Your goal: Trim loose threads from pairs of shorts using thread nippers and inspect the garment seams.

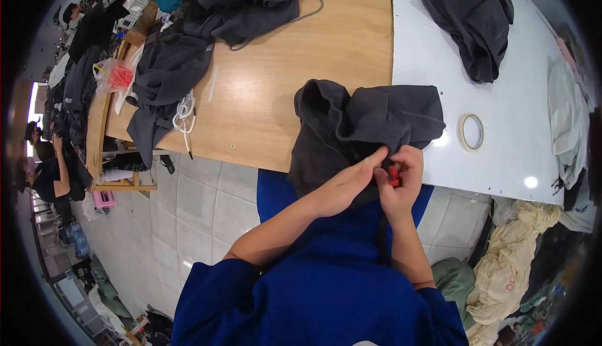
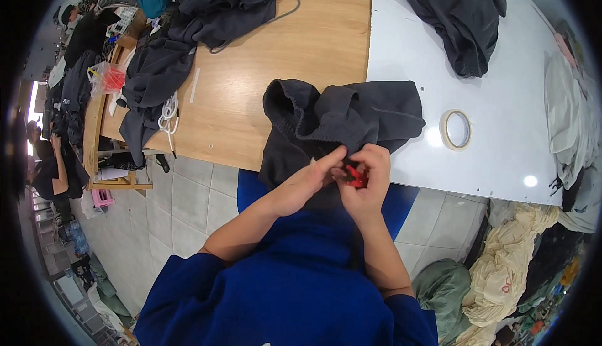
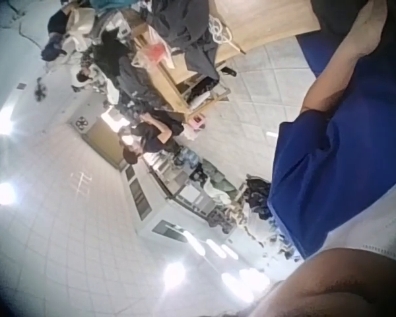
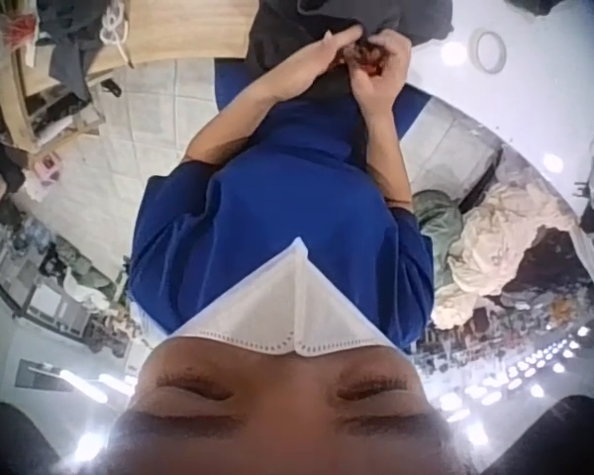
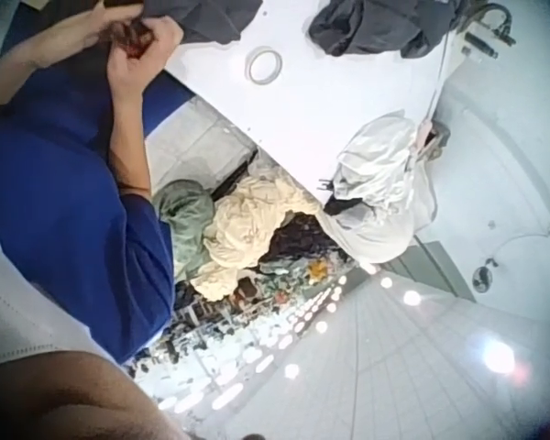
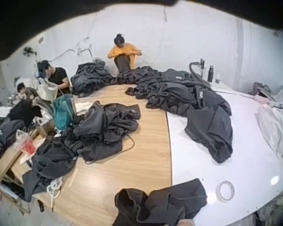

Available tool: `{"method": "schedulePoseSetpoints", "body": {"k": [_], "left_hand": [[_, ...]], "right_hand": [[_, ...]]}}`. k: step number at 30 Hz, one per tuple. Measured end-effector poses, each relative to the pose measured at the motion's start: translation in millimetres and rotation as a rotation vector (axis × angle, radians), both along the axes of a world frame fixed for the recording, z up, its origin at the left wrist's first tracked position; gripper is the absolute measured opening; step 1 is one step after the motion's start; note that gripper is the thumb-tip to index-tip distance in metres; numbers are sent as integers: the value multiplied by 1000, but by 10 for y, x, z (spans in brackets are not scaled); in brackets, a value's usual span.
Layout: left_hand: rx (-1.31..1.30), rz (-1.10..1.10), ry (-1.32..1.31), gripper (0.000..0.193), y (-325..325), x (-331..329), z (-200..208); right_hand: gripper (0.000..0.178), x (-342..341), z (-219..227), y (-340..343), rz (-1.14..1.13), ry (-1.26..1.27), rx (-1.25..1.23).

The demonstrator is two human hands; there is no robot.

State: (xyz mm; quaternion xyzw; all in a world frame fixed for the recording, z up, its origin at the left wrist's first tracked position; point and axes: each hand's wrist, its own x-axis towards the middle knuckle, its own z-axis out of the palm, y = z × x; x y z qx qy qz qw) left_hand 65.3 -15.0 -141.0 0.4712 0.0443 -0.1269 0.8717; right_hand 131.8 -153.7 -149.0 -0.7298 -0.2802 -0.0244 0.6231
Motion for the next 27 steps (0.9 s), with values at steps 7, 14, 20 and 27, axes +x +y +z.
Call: {"method": "schedulePoseSetpoints", "body": {"k": [7,14,20,27], "left_hand": [[307,325,-33,32,297,-45,138],[491,645,231,32,802,-40,-112],[589,459,268,21,664,137,-256],[-431,478,207,30,650,-186,-178]], "right_hand": [[12,147,-176,-219,-168,409,-28],[9,110,-198,-257,-194,463,40],[11,74,-83,-176,-128,389,-127],[10,105,-74,-268,-207,719,35]]}}
